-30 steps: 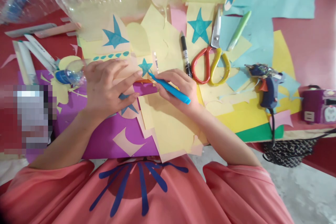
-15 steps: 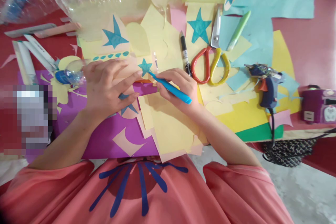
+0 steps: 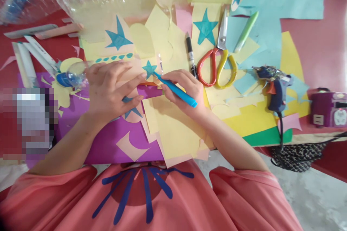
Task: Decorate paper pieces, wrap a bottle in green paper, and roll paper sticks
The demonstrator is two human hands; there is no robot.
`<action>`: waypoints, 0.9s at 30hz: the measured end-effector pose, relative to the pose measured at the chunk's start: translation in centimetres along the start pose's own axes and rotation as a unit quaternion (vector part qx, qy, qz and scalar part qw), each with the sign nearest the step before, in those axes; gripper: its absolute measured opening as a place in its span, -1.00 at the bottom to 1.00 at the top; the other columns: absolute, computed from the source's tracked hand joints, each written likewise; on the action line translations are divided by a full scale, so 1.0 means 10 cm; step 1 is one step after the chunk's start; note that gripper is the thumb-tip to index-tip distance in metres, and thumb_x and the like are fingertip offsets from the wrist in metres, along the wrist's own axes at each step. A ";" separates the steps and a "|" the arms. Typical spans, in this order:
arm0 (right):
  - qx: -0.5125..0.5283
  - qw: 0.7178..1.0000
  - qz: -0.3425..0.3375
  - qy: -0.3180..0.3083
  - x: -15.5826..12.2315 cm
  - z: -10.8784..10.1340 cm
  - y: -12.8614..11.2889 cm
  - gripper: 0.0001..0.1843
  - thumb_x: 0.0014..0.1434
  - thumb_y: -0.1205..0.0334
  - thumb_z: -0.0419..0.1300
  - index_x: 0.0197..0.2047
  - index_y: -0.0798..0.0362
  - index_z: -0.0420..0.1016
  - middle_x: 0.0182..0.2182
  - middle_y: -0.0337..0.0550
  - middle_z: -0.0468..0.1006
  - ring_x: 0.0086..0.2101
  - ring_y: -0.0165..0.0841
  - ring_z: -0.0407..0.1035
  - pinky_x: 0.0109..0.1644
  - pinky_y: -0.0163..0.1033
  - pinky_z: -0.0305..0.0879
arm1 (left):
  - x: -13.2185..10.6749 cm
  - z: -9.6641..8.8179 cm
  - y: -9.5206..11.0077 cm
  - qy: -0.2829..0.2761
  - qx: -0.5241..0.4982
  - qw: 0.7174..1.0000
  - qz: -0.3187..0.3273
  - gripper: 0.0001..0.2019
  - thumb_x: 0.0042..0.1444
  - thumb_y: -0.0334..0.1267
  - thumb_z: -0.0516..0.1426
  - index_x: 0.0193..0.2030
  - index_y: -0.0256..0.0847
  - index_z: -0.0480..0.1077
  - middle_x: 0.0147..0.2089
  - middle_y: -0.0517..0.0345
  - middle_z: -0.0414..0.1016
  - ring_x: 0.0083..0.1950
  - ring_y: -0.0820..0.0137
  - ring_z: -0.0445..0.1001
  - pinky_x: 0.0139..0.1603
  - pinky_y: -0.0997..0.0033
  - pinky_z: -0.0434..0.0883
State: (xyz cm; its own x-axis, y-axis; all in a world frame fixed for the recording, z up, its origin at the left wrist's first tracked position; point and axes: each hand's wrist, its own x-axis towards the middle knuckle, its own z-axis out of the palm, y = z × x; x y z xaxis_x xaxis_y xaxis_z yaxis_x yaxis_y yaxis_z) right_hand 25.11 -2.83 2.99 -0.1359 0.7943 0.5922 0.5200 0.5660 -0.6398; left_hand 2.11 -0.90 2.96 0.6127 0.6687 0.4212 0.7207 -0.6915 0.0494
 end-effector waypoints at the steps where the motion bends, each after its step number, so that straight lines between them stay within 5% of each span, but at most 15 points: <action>1: -0.003 1.000 0.004 -0.003 0.00 0.00 0.00 -0.91 0.17 0.27 0.23 -0.22 -0.02 0.53 -0.37 -0.22 0.61 -0.39 -0.38 0.50 -0.32 -0.23 0.46 | 0.00 0.00 0.00 0.003 0.004 1.000 0.003 -0.53 0.22 0.07 0.03 0.24 0.08 0.31 0.22 0.04 0.42 0.22 0.09 0.39 0.20 -0.06 0.25; 10: -0.016 1.000 -0.010 -0.002 -0.01 0.00 0.03 -0.91 0.19 0.25 0.21 -0.21 -0.07 0.50 -0.38 -0.25 0.60 -0.38 -0.36 0.51 -0.30 -0.18 0.48 | 0.04 -0.02 -0.01 0.084 0.075 0.991 0.065 -0.55 0.23 0.08 0.04 0.17 -0.06 0.36 0.09 -0.03 0.48 0.12 0.21 0.45 0.11 0.11 0.29; 15: -0.012 1.000 -0.007 -0.002 -0.01 0.00 0.02 -0.92 0.18 0.27 0.22 -0.23 -0.10 0.49 -0.40 -0.27 0.60 -0.38 -0.36 0.51 -0.29 -0.19 0.48 | 0.00 0.01 -0.03 0.039 0.026 0.998 0.037 -0.51 0.23 0.08 0.05 0.26 0.03 0.28 0.20 0.04 0.42 0.21 0.16 0.38 0.21 0.09 0.18; 20: -0.009 1.000 -0.008 -0.001 -0.01 0.01 0.02 -0.92 0.18 0.27 0.22 -0.22 -0.06 0.50 -0.38 -0.27 0.61 -0.37 -0.37 0.52 -0.28 -0.19 0.48 | -0.01 0.02 -0.02 0.053 0.017 0.998 0.040 -0.52 0.22 0.05 0.08 0.23 -0.03 0.31 0.17 -0.06 0.43 0.19 0.13 0.40 0.16 0.02 0.22; 27: -0.003 1.000 -0.017 -0.005 0.00 0.01 0.02 -0.91 0.16 0.29 0.23 -0.23 -0.07 0.49 -0.40 -0.26 0.60 -0.38 -0.38 0.52 -0.31 -0.23 0.47 | 0.00 -0.01 -0.02 -0.042 -0.070 0.996 -0.032 -0.51 0.23 0.10 0.03 0.25 0.06 0.29 0.26 0.10 0.37 0.29 0.12 0.29 0.29 -0.07 0.14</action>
State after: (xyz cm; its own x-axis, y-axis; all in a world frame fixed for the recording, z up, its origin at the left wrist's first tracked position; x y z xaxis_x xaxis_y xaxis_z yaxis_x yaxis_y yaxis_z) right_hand 25.13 -2.70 2.87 -0.1625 0.7765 0.6089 0.5190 0.5921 -0.6165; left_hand 1.93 -0.80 3.04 0.5958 0.7299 0.3351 0.7112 -0.6733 0.2022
